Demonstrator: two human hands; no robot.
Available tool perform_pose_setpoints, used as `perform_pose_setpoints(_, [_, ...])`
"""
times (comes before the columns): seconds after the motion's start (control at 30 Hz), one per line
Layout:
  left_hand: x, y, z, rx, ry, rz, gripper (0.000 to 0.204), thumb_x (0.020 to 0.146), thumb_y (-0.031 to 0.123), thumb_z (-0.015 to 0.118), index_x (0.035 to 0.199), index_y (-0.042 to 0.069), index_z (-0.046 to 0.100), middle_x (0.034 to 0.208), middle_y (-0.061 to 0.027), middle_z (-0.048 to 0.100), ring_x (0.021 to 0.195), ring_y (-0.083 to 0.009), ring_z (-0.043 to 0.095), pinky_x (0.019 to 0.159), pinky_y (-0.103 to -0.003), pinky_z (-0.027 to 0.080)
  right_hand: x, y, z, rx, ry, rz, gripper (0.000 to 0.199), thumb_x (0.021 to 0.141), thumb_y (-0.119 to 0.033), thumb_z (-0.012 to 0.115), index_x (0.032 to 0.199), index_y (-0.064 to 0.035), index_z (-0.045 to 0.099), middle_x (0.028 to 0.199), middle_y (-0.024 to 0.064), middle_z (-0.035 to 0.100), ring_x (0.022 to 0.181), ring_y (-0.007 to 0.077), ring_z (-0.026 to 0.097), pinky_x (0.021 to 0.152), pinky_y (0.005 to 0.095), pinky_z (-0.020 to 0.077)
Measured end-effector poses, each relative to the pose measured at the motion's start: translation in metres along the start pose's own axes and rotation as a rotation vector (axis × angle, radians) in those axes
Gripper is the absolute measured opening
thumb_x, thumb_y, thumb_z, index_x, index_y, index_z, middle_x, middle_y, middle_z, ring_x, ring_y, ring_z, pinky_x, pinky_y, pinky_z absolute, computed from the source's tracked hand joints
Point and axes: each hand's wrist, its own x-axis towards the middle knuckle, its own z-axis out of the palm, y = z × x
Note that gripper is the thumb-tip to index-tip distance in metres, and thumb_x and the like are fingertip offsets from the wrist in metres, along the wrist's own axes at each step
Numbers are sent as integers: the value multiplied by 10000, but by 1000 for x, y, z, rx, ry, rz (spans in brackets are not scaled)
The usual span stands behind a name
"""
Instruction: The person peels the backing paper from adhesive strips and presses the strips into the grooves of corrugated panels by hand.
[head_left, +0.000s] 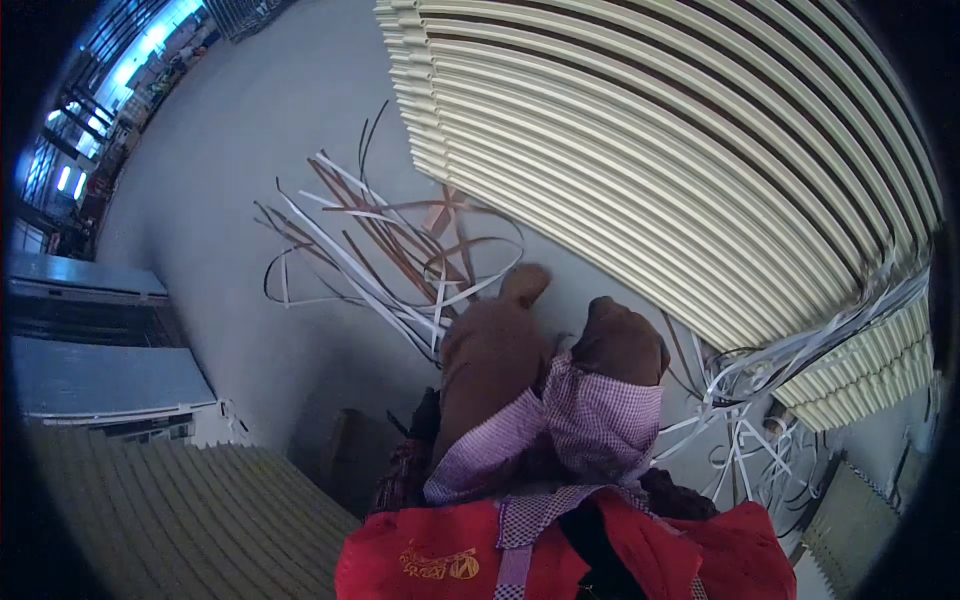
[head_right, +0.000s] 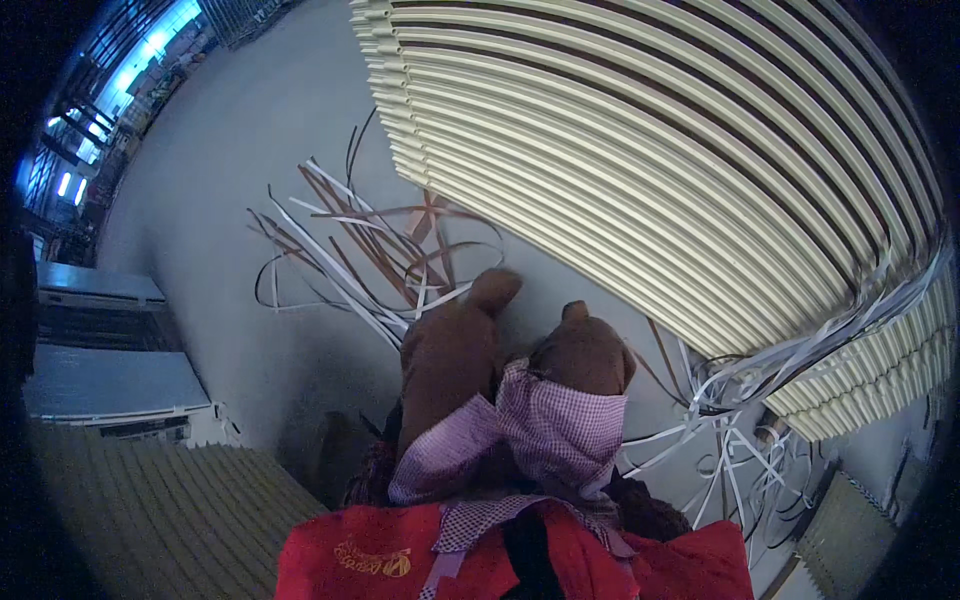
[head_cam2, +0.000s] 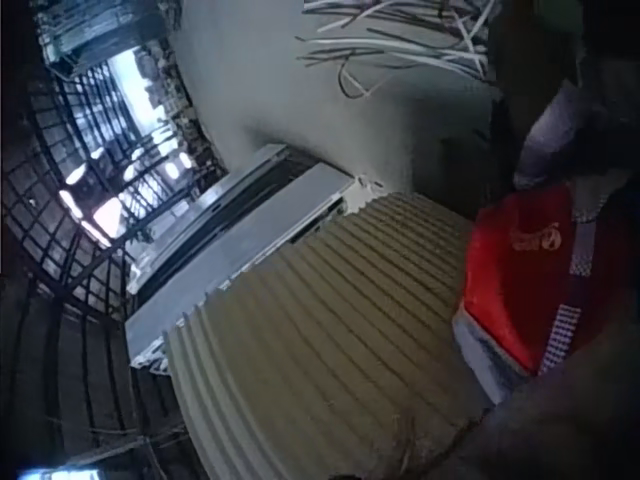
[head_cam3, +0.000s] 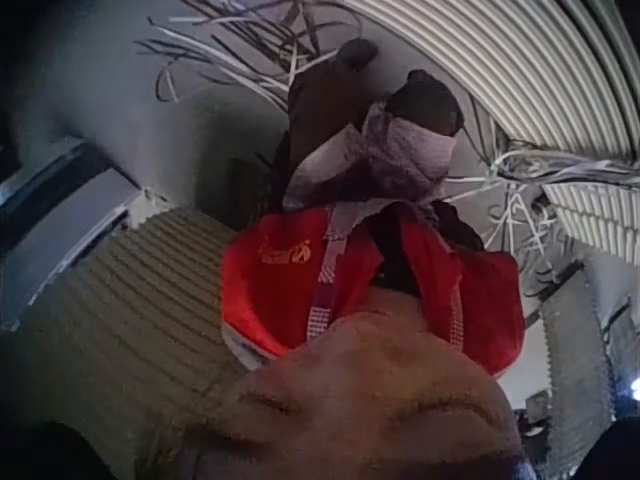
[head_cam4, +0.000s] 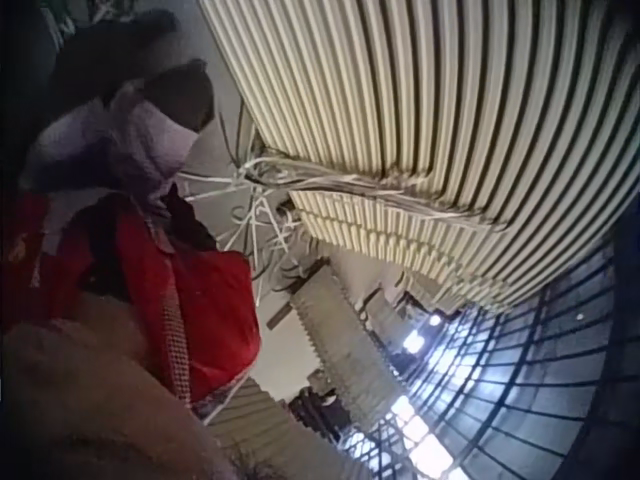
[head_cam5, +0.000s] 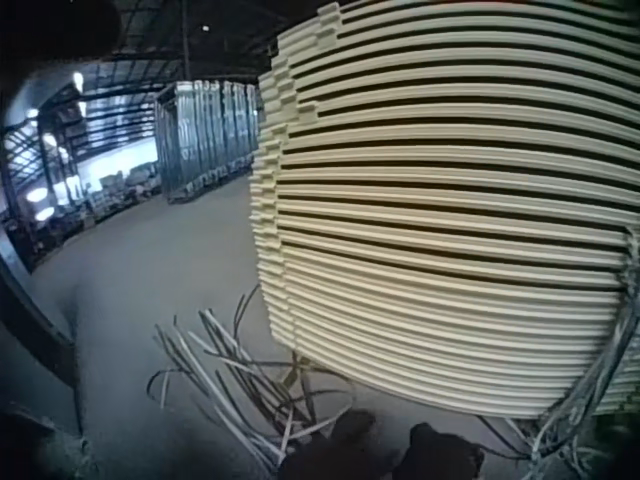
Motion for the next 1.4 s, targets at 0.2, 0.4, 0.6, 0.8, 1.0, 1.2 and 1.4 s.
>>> perform_pose_setpoints(0.2, [28,-25,3,-121,13,72,330,931,218,429,1175,17,525,994,-97,614,858,-196,589,742,-341,477,0,-3,0,-12,-9,74,191,821,-243,558,805,-55,586,678,68,577,603,220,551,641,363,452])
perform_pose_setpoints(0.4, [146,64,5,374,48,93,308,905,246,478,1097,34,592,967,-83,632,862,-158,585,763,-306,471,-14,1,-16,-31,39,224,189,823,-241,556,797,-56,585,672,63,575,599,214,550,636,358,452])
perform_pose_setpoints(0.6, [253,111,51,-6,167,423,327,854,313,492,1055,91,624,1052,-162,608,1002,-280,573,859,-399,440,-18,-8,-25,-28,49,325,188,825,-240,554,789,-58,583,666,59,574,595,208,548,631,352,452])
perform_pose_setpoints(0.8, [287,137,98,824,249,575,344,765,395,575,997,154,660,1012,-133,631,1003,-331,566,927,-467,364,-22,-3,-31,2,73,421,188,827,-238,552,781,-59,582,661,54,572,591,202,547,626,347,452])
perform_pose_setpoints(1.0, [283,93,57,621,-22,466,332,769,342,571,1025,142,636,976,-149,632,896,-332,598,741,-422,469,-10,-3,-23,39,36,376,188,830,-237,550,773,-61,581,655,49,571,588,196,546,621,341,452])
perform_pose_setpoints(1.2, [202,114,42,492,179,342,326,775,370,576,963,117,660,871,-129,657,841,-302,626,720,-414,484,-3,12,-24,74,67,302,188,832,-236,548,765,-62,580,649,45,569,584,189,545,616,336,452])
perform_pose_setpoints(1.4, [159,79,13,325,352,258,367,786,384,569,975,80,652,853,-146,657,837,-313,628,728,-422,483,13,4,-12,94,23,139,190,834,-234,547,758,-64,579,643,40,568,580,183,543,611,330,452])
